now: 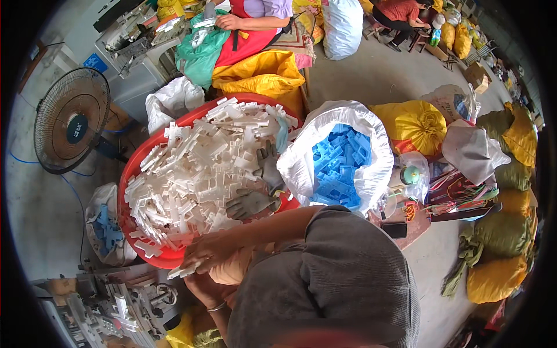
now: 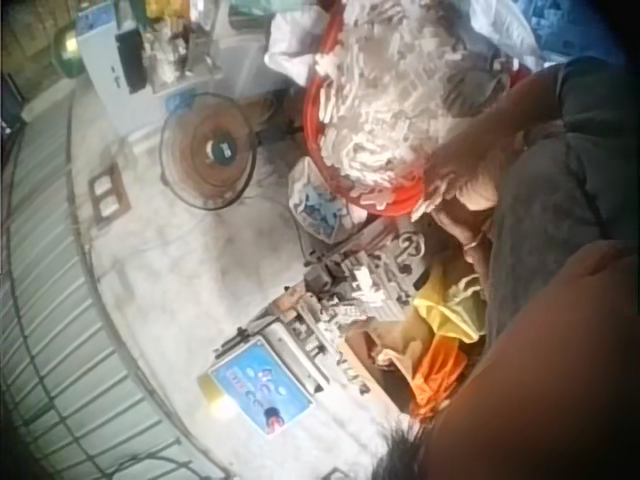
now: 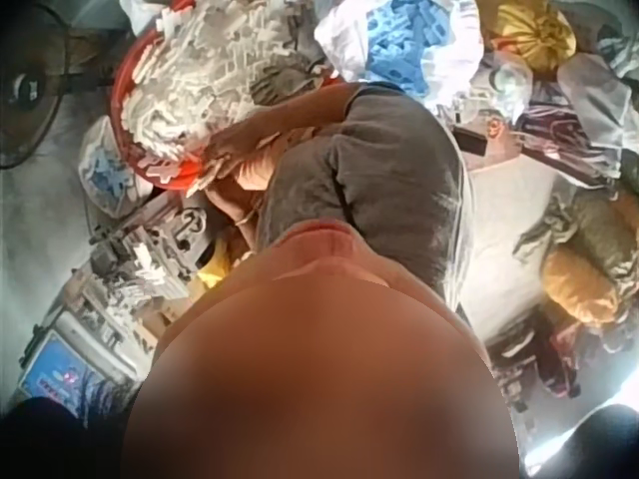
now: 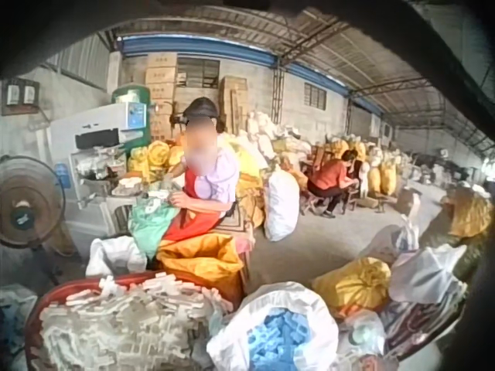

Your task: The person sorts white plastic manufactured components by hand, placing them into a machine assembly fixture and into storage bags.

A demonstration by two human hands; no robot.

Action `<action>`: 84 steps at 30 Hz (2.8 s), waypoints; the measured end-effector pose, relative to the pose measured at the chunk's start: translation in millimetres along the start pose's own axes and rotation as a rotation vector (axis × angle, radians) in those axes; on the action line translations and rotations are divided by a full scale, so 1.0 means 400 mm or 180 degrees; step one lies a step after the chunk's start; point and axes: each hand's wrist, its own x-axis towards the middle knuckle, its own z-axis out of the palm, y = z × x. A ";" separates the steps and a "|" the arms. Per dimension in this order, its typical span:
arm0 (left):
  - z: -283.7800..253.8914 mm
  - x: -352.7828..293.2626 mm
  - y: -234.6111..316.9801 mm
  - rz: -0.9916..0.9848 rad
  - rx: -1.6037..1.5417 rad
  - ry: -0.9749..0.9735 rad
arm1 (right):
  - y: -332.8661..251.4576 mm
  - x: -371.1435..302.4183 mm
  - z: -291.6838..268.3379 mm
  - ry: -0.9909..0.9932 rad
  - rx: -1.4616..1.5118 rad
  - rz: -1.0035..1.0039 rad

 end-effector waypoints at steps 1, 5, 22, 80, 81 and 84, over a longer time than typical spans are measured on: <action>0.004 -0.008 0.015 0.0026 0.0004 0.0041 | -0.011 0.003 -0.012 -0.0033 0.0027 -0.0023; -0.055 -0.063 0.033 0.0478 0.2171 0.0488 | -0.001 -0.011 -0.006 -0.0573 0.0820 -0.0178; -0.245 -0.259 0.566 0.2621 0.5104 0.3550 | 0.085 0.188 0.033 0.0254 0.2252 0.1356; -0.381 -0.354 -0.008 -0.0397 0.3565 0.1908 | 0.738 0.255 0.051 -0.2266 -0.4399 0.1241; -0.392 -0.365 -0.022 -0.0454 0.3545 0.1884 | 0.661 0.273 0.046 -0.2445 -0.4699 0.0917; -0.342 -0.287 0.004 -0.0477 0.3885 0.1714 | 0.580 0.213 -0.019 -0.0728 -0.3425 0.0166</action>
